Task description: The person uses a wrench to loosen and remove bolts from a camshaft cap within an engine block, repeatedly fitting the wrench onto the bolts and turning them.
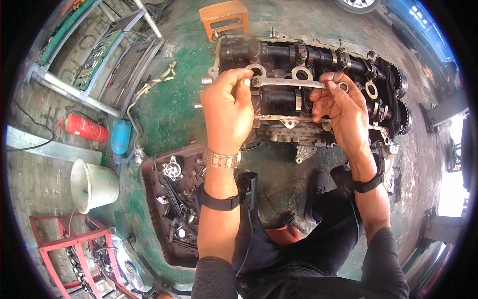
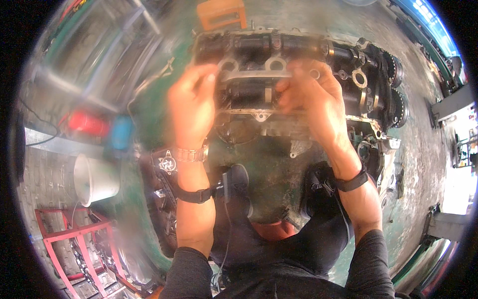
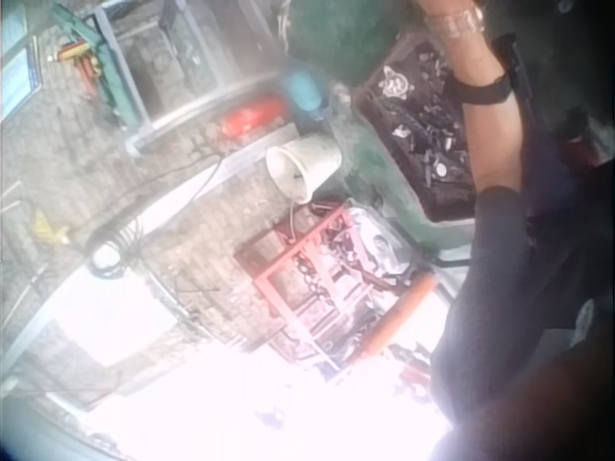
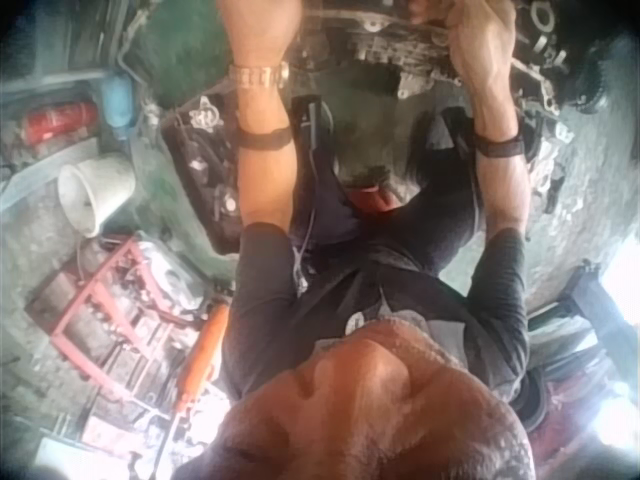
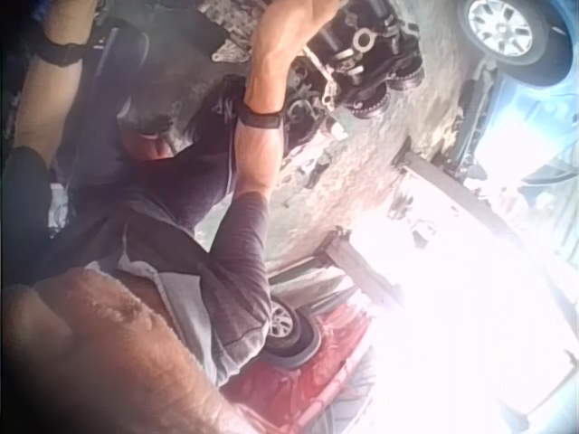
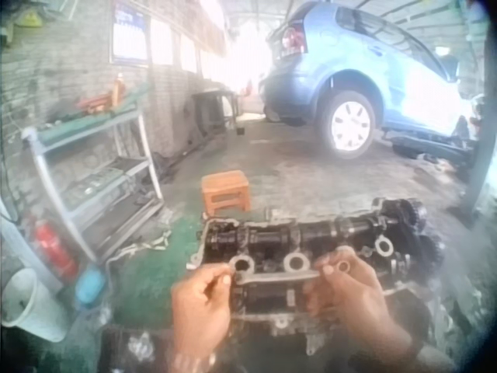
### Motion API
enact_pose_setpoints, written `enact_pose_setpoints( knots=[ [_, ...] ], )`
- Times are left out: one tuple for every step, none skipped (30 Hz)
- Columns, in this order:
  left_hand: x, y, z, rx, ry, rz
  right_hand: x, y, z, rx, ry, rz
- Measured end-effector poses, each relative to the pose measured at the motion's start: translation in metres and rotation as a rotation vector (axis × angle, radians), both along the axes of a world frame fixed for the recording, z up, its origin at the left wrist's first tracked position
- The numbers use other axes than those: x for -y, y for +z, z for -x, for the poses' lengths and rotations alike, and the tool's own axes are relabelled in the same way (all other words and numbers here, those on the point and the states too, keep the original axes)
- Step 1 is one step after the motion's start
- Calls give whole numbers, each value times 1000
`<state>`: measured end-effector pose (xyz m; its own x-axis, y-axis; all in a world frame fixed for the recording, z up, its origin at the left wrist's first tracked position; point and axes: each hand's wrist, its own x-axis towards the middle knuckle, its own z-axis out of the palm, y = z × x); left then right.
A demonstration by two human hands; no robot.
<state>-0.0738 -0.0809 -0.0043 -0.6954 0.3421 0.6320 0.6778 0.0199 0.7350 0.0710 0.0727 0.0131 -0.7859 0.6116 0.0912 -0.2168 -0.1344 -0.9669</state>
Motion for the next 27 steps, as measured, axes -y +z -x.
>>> enact_pose_setpoints(
  knots=[
    [1,0,0,-18,-5,14,2,2,1,6,-11,-2],
    [2,1,0,-18,-3,15,4,3,1,12,-23,-3],
    [3,2,0,-27,-6,44,5,4,1,12,-21,-3],
    [3,3,-1,-37,-9,72,5,4,1,22,-23,-10],
    [3,3,-1,-36,-7,72,6,5,1,31,-25,-17],
    [4,4,-1,-29,-13,73,6,5,0,31,-23,-18],
    [3,3,-1,-21,-21,73,6,5,-1,46,-23,-36],
    [3,3,-1,-20,-20,72,6,5,-2,61,-23,-54],
    [3,3,-1,-25,-21,74,6,5,-2,62,-22,-55],
    [3,3,-1,-30,-20,77,6,5,-3,83,-21,-66],
    [3,4,-1,-30,-18,77,7,5,-4,104,-20,-77],
    [3,4,-1,-33,-18,79,8,5,-5,104,-18,-76],
    [4,4,-1,-35,-19,80,9,4,-6,139,-31,-100],
    [4,4,-1,-34,-18,80,10,4,-7,174,-43,-123],
    [4,4,-1,-31,-19,77,11,3,-8,175,-42,-123],
    [4,4,-1,-27,-20,75,13,1,-9,157,-34,-129],
    [4,5,-2,-26,-17,75,14,-1,-10,139,-27,-136],
    [4,5,-1,-29,-20,82,16,-2,-11,140,-24,-135],
    [3,6,-2,-32,-24,86,18,-2,-13,118,-22,-222],
    [3,6,-2,-31,-24,85,21,-3,-16,95,-20,-308],
    [2,6,-2,-30,-25,85,25,-2,-17,96,-20,-309],
    [2,5,-2,-30,-26,85,31,-1,-17,69,-6,-340],
    [1,5,-1,-30,-27,84,36,1,-19,43,6,-371],
    [1,4,0,-37,-35,79,39,2,-21,36,45,-401],
    [2,4,0,-45,-41,77,41,2,-22,34,48,-399],
    [3,4,0,-46,-38,79,43,1,-22,26,74,-552],
    [4,4,0,-54,-40,78,45,1,-22,17,99,-705]
  ],
)
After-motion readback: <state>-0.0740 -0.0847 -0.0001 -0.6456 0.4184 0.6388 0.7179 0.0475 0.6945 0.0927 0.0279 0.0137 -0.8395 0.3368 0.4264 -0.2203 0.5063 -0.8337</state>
